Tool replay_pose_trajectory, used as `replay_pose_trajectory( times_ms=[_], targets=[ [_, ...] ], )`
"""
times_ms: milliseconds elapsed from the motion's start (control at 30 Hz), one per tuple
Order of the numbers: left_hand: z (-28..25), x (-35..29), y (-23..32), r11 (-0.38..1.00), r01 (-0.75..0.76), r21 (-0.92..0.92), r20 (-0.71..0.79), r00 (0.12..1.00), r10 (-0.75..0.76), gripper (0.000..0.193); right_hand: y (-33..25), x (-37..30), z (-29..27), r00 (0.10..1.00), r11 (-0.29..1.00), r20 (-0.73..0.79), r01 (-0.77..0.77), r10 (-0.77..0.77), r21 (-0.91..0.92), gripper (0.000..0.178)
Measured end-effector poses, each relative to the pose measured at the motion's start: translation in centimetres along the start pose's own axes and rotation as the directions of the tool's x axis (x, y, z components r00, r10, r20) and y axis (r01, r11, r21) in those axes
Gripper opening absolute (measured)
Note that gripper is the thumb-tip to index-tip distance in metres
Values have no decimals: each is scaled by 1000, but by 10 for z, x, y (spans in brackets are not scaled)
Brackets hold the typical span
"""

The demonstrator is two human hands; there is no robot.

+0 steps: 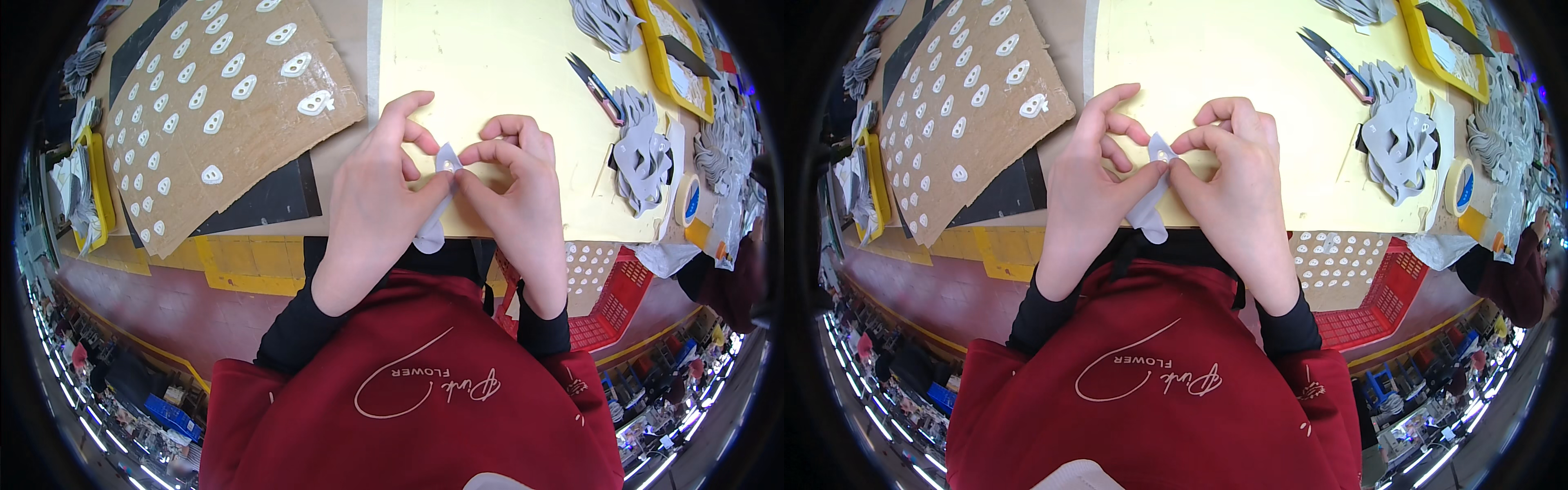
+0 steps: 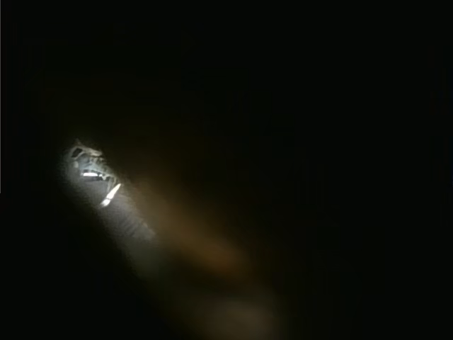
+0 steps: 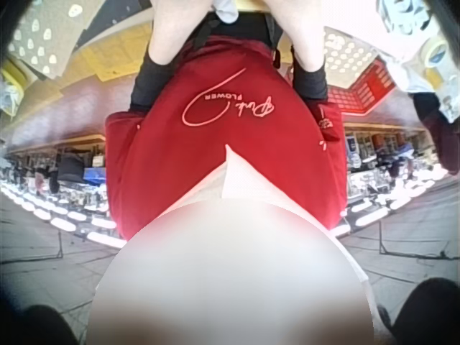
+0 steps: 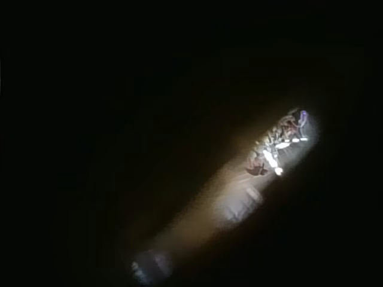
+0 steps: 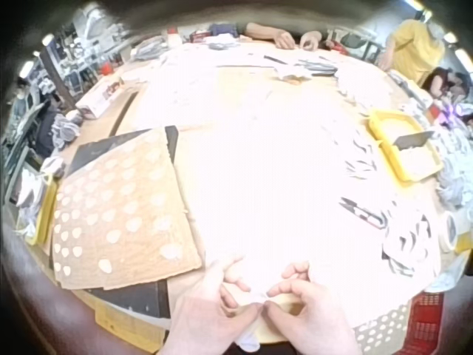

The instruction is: The person repeatedly picks up small white plastic pieces and gray fabric strips, folds the fabric around the plastic, and presses them together by hand. The person occasionally uses a utility knife to trim excess fabric. Finished units are placed on a cardboard sheet with many similar pieces already arranged.

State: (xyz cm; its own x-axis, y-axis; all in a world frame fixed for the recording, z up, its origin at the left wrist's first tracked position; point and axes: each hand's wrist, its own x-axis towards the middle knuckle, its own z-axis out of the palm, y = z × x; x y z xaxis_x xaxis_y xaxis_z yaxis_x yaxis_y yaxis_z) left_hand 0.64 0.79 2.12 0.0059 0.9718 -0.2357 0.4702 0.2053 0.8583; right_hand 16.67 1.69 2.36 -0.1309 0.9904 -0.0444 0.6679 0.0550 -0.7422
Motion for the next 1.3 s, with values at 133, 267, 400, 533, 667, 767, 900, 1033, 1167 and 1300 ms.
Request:
replay_pose_trajectory(
  times_ms=[133, 267, 400, 533, 667, 767, 900, 1033, 1167, 1300],
  targets=[
    [1, 0, -1, 1000, 5, -10, -5, 1000, -5, 66, -2, 1, 3, 999, 999, -27, -22, 21, -28, 15],
    [1, -1, -2, 1000, -24, -4, -14, 1000, 24, 66, -4, 1, 5, 999, 996, -33, -26, 24, -84, 15],
    [2, -1, -4, 999, -45, -18, -26, 999, 45, 65, -5, 2, 6, 998, 996, -61, -2, -4, -89, 14],
    [4, -2, -9, 994, -113, 11, -69, 991, 113, 71, 0, 5, 2, 999, 997, -35, 38, -40, -60, 12],
    [6, -2, -11, 990, -142, 18, -93, 985, 143, 70, 0, 4, 3, 999, 996, -38, 25, -28, -84, 11],
    [5, -2, -12, 993, -119, -3, -85, 989, 118, 70, -2, 5, 2, 1000, 997, -25, -7, 5, -79, 10],
    [5, -2, -12, 991, -131, 11, -89, 987, 132, 70, -4, 6, 0, 1000, 997, -4, -31, 31, -74, 9],
    [5, -2, -12, 992, -122, 11, -88, 989, 122, 70, -6, 7, -1, 998, 994, 21, -51, 53, -94, 10],
    [5, -2, -13, 993, -122, -4, -85, 989, 121, 70, -3, 12, -10, 991, 997, 120, -57, 62, -50, 12],
    [5, -2, -15, 986, -164, 3, -103, 981, 164, 70, 3, 14, -18, 980, 999, 195, -44, 42, 7, 12]
  ],
)
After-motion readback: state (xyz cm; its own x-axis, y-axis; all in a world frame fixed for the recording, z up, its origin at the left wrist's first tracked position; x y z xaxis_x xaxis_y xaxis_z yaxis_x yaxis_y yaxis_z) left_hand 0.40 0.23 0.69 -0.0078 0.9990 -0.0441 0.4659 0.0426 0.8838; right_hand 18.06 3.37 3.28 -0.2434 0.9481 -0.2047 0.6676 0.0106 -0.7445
